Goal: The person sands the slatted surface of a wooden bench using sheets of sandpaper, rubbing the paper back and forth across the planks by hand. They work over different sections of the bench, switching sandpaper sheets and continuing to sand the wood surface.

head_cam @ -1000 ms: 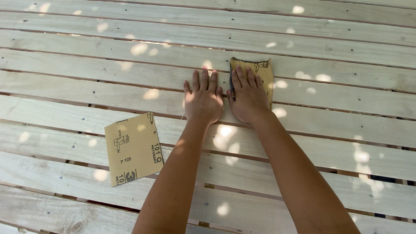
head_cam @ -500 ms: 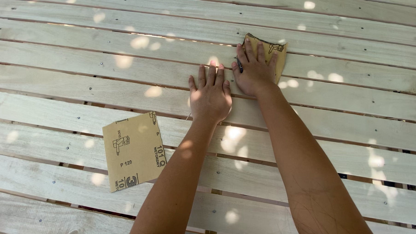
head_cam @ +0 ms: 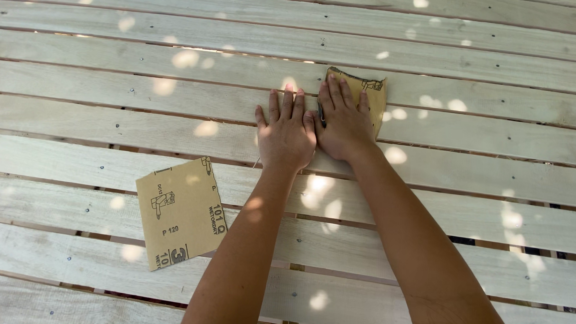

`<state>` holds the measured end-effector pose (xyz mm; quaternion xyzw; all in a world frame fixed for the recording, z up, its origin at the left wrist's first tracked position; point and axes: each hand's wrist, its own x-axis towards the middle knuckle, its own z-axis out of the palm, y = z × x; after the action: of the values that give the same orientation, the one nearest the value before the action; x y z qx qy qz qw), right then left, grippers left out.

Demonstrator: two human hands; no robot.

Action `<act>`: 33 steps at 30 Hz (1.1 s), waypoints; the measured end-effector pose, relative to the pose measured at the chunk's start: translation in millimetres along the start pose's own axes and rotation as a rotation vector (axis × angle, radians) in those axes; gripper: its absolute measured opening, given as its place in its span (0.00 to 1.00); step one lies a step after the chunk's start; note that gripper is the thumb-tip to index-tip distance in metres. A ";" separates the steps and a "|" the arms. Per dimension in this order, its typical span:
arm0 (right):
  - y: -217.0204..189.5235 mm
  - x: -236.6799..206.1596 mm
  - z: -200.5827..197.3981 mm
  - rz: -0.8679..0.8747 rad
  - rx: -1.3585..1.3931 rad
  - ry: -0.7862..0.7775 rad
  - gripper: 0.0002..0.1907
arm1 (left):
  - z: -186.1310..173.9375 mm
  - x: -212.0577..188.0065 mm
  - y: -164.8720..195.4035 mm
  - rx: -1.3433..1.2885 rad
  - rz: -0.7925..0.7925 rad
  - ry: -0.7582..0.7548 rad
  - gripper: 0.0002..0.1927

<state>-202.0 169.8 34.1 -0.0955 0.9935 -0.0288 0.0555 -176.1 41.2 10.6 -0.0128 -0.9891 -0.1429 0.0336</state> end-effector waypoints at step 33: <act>-11.1 -89.6 22.6 -0.075 -0.021 -0.045 0.41 | -10.0 -4.2 3.3 -0.029 -0.019 -0.033 0.32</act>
<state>-109.9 175.2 21.8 -0.1340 0.9879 -0.0186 0.0758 -171.2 41.5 20.8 -0.0062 -0.9874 -0.1573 0.0157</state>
